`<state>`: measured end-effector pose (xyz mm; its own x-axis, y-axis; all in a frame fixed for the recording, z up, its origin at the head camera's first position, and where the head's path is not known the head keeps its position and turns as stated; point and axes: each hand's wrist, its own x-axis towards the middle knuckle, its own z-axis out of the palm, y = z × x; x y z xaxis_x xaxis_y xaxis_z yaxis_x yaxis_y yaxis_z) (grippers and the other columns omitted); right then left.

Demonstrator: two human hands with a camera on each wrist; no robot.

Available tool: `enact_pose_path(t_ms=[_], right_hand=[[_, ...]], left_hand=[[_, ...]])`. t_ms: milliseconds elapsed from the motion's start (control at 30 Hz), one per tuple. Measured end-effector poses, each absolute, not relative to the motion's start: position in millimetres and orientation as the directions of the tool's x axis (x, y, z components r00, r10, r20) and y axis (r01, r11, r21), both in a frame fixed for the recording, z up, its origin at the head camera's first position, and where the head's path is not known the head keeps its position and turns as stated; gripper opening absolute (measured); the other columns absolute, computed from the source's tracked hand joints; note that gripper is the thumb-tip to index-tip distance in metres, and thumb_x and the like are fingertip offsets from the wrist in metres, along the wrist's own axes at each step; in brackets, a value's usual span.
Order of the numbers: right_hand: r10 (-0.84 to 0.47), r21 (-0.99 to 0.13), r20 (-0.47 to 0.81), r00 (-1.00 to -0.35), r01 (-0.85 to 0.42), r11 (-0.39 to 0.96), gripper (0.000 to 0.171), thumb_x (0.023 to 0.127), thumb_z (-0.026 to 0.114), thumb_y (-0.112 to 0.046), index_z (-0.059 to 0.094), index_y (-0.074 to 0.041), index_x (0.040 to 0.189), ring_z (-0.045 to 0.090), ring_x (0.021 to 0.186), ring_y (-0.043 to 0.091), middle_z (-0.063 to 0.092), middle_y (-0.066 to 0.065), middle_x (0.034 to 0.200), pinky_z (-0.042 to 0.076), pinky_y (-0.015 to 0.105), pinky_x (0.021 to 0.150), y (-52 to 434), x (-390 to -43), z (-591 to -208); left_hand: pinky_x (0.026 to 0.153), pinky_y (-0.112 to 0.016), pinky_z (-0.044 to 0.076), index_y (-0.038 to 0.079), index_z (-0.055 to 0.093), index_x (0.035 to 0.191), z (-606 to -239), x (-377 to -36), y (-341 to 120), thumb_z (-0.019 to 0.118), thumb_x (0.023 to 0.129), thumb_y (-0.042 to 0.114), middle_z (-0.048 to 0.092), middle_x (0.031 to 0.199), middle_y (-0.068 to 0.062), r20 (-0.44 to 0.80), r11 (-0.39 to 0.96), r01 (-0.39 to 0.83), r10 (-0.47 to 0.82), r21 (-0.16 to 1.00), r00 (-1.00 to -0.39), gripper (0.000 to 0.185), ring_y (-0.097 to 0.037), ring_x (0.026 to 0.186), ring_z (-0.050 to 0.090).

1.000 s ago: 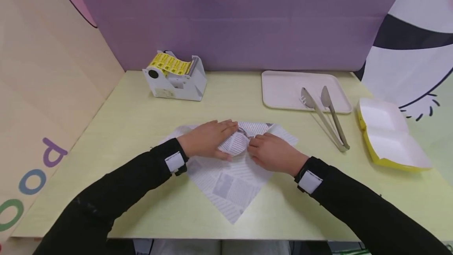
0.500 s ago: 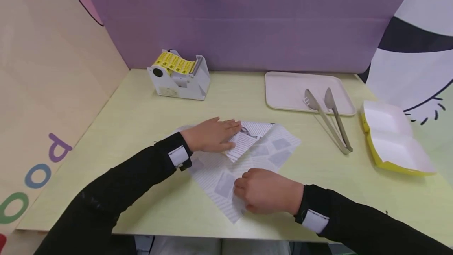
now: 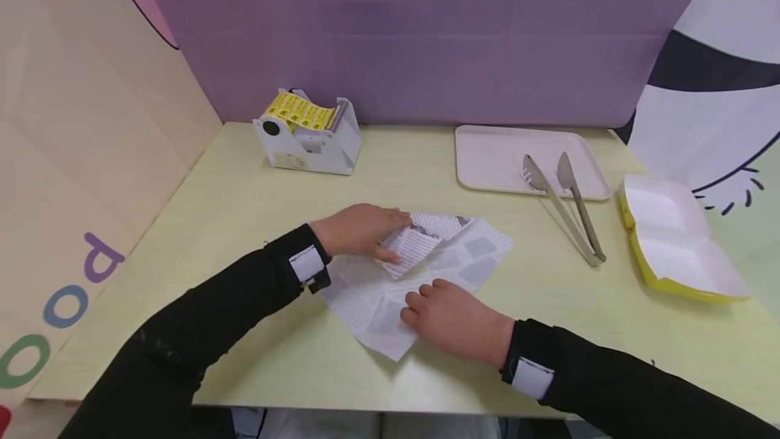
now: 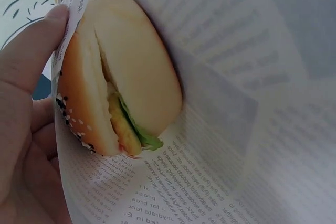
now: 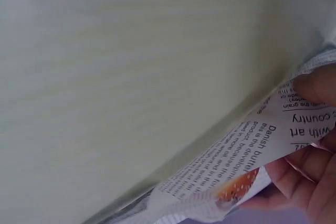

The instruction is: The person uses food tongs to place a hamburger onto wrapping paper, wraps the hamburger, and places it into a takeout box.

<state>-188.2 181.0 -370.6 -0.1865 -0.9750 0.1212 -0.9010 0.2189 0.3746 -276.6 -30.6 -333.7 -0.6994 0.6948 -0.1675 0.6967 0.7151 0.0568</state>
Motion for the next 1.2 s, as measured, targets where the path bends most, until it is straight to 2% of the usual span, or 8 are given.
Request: enact_pose_path(t_ms=[200,367,500,600,833,900,1033,1200], right_hand=[[-0.943,0.309,0.261,-0.206,-0.908,0.284,0.021,0.076,0.077,-0.007,0.058,-0.011,0.082,0.046,0.066,0.012,0.052,-0.002,0.074,0.043,0.028,0.059,182.4,-195.7,-351.3],[-0.929,0.302,0.314,-0.196,-0.907,0.294,0.02,0.072,0.074,-0.003,0.057,-0.009,0.081,0.047,0.065,0.014,0.053,-0.001,0.074,0.044,0.03,0.059,183.3,-199.7,-346.1],[-0.91,0.287,0.362,-0.205,-0.904,0.317,0.008,0.078,0.059,-0.001,0.056,-0.008,0.079,0.047,0.065,0.015,0.051,0.0,0.072,0.045,0.032,0.059,182.0,-201.1,-345.1],[-0.903,0.282,0.381,-0.199,-0.905,0.319,0.007,0.08,0.054,-0.001,0.055,-0.007,0.078,0.047,0.064,0.016,0.05,0.0,0.071,0.045,0.032,0.059,179.5,-199.9,-342.7],[-0.945,0.34,0.292,-0.149,-0.907,0.248,0.011,0.079,0.072,-0.008,0.062,-0.01,0.083,0.052,0.067,0.014,0.057,0.0,0.075,0.045,0.029,0.061,176.2,-190.5,-341.6],[-0.947,0.343,0.284,-0.15,-0.907,0.246,0.005,0.086,0.067,-0.01,0.062,-0.01,0.083,0.052,0.067,0.014,0.058,0.0,0.076,0.044,0.029,0.061,177.1,-189.4,-342.9],[-0.939,0.332,0.307,-0.154,-0.907,0.257,0.015,0.094,0.052,-0.007,0.062,-0.009,0.082,0.052,0.067,0.015,0.058,0.0,0.076,0.045,0.029,0.061,176.8,-190.7,-342.9],[-0.913,0.314,0.358,-0.193,-0.897,0.312,0.007,0.079,0.065,-0.002,0.059,-0.007,0.08,0.052,0.065,0.016,0.057,0.002,0.074,0.045,0.03,0.058,173.5,-199.1,-337.1]], left_hand=[[0.099,-0.03,0.044,0.009,0.05,0.139,-334.0,-276.0,-31.8,0.073,0.085,0.047,0.056,0.137,-0.004,-0.143,0.73,0.676,0.683,0.102,-0.716,0.07,-0.017,0.117,0.056],[0.094,-0.03,0.046,0.01,0.054,0.133,-333.9,-274.8,-31.0,0.075,0.083,0.044,0.061,0.128,-0.002,-0.132,0.743,0.662,0.669,0.1,-0.731,0.064,-0.015,0.107,0.058],[0.093,-0.03,0.047,0.01,0.055,0.131,-333.2,-273.5,-28.7,0.076,0.083,0.043,0.062,0.123,-0.001,-0.133,0.75,0.657,0.66,0.073,-0.739,0.062,-0.015,0.105,0.059],[0.092,-0.03,0.047,0.009,0.055,0.13,-331.7,-272.6,-26.9,0.077,0.082,0.04,0.063,0.12,-0.002,-0.136,0.755,0.652,0.655,0.068,-0.743,0.061,-0.015,0.102,0.059],[0.092,-0.03,0.047,0.007,0.05,0.136,-330.9,-272.9,-26.3,0.076,0.08,0.042,0.062,0.124,-0.004,-0.168,0.759,0.651,0.643,0.009,-0.747,0.071,-0.015,0.104,0.059],[0.094,-0.031,0.047,0.006,0.047,0.139,-332.3,-273.2,-27.0,0.077,0.079,0.044,0.06,0.127,-0.005,-0.176,0.757,0.653,0.642,-0.008,-0.747,0.076,-0.016,0.108,0.059],[0.093,-0.031,0.048,0.005,0.046,0.139,-335.4,-272.7,-28.0,0.078,0.078,0.042,0.06,0.126,-0.006,-0.165,0.749,0.663,0.653,-0.01,-0.739,0.078,-0.016,0.105,0.059],[0.087,-0.029,0.049,0.006,0.051,0.129,-336.1,-268.7,-29.6,0.08,0.077,0.038,0.062,0.116,-0.003,-0.129,0.743,0.67,0.665,0.006,-0.736,0.068,-0.013,0.092,0.057]])
